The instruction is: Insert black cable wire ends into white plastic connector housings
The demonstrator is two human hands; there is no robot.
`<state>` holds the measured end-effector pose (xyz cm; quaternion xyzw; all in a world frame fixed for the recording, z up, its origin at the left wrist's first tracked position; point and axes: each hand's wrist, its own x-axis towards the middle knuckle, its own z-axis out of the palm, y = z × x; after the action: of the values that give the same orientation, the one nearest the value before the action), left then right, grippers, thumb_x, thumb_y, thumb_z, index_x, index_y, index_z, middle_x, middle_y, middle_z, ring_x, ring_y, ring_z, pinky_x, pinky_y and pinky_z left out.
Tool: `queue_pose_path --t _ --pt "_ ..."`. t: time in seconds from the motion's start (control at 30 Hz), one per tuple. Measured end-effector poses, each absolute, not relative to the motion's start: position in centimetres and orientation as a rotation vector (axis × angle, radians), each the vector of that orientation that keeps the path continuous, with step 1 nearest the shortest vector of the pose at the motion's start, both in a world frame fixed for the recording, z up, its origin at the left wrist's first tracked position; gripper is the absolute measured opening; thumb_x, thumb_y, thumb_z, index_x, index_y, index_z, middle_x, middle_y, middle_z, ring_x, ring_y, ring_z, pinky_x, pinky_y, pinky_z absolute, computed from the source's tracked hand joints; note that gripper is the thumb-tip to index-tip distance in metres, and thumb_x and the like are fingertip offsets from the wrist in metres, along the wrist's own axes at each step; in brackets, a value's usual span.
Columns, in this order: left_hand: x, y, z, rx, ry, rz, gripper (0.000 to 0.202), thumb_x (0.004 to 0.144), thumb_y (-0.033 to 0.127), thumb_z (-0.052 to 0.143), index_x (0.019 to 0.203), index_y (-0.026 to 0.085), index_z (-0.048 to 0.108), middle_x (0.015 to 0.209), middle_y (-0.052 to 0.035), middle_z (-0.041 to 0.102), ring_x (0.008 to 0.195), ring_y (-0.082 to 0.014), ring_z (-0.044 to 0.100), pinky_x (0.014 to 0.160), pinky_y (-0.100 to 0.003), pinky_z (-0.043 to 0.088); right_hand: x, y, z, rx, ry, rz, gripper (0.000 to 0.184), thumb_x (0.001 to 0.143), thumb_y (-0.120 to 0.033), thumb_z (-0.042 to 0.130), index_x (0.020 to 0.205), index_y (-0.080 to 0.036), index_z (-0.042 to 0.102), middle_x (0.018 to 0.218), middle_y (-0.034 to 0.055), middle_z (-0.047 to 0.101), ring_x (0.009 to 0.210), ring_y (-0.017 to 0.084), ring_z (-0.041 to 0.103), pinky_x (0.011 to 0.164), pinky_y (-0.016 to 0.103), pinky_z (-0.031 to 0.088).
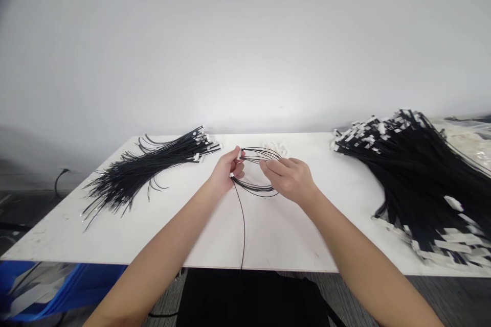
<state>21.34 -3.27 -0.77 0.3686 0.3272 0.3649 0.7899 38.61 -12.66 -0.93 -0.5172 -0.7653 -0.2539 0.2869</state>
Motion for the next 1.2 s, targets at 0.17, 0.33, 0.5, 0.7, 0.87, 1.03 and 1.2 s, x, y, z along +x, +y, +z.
queue_pose_path --t 0.17,0.33,0.5,0.7,0.87,1.03,1.2 --pt "21.4 -3.4 -0.7 0.801 0.714 0.793 0.036 0.069 0.048 0.063 0.072 0.013 0.055 0.053 0.0049 0.038 0.033 -0.0011 0.023 0.035 -0.02 0.018 38.9 -12.7 -1.1 -1.379 -2.07 -0.757 0.025 0.084 -0.017 0.048 0.096 -0.03 0.065 0.067 -0.0019 0.062 0.05 0.008 0.039 0.047 0.027 0.025" --pt "21.5 -3.6 -0.8 0.832 0.717 0.797 0.037 0.07 0.05 0.061 0.072 0.013 0.054 0.051 0.0055 0.036 0.033 -0.0016 0.022 0.036 -0.019 0.018 38.8 -12.7 -1.2 -1.396 -2.073 -0.738 0.023 0.084 -0.018 0.048 0.094 -0.03 0.065 0.065 -0.0021 0.061 0.05 0.008 0.038 0.048 0.028 0.025" --pt "21.5 -3.5 -0.8 0.869 0.727 0.82 0.036 0.071 0.049 0.061 0.071 0.014 0.053 0.048 0.006 0.034 0.032 -0.0018 0.022 0.036 -0.019 0.017 38.7 -12.7 -1.3 -1.359 -2.096 -0.831 0.023 0.084 -0.018 0.049 0.096 -0.03 0.064 0.065 -0.0021 0.061 0.051 0.008 0.038 0.049 0.028 0.025" --pt "21.6 -3.6 -0.9 0.848 0.71 0.793 0.036 0.071 0.048 0.061 0.073 0.013 0.055 0.052 0.0054 0.037 0.032 -0.0016 0.023 0.036 -0.019 0.018 38.9 -12.6 -0.9 -1.212 -2.033 -1.016 0.02 0.08 -0.015 0.055 0.095 -0.026 0.063 0.063 -0.0037 0.058 0.05 0.007 0.034 0.049 0.027 0.023" --pt "21.6 -3.6 -0.9 0.819 0.709 0.774 0.034 0.071 0.046 0.061 0.074 0.013 0.055 0.057 0.0045 0.041 0.033 -0.0012 0.023 0.035 -0.019 0.019 38.7 -12.5 -0.4 -1.087 -2.006 -1.13 0.022 0.074 -0.012 0.062 0.095 -0.02 0.061 0.06 -0.0053 0.055 0.05 0.006 0.032 0.049 0.026 0.022" --pt "21.4 -3.5 -0.8 0.792 0.71 0.786 0.033 0.071 0.046 0.061 0.074 0.013 0.055 0.058 0.0049 0.039 0.033 -0.0013 0.022 0.035 -0.019 0.018 38.6 -12.6 0.0 -1.09 -1.958 -1.12 0.022 0.074 -0.012 0.062 0.095 -0.021 0.06 0.059 -0.0059 0.054 0.05 0.005 0.032 0.05 0.026 0.023" --pt "21.4 -3.6 -0.6 0.778 0.721 0.79 0.033 0.071 0.045 0.061 0.074 0.013 0.055 0.057 0.0052 0.038 0.033 -0.0013 0.022 0.035 -0.019 0.017 38.6 -12.7 0.1 -1.085 -1.946 -1.132 0.024 0.072 -0.012 0.065 0.093 -0.021 0.06 0.057 -0.0065 0.054 0.049 0.005 0.031 0.049 0.025 0.023"
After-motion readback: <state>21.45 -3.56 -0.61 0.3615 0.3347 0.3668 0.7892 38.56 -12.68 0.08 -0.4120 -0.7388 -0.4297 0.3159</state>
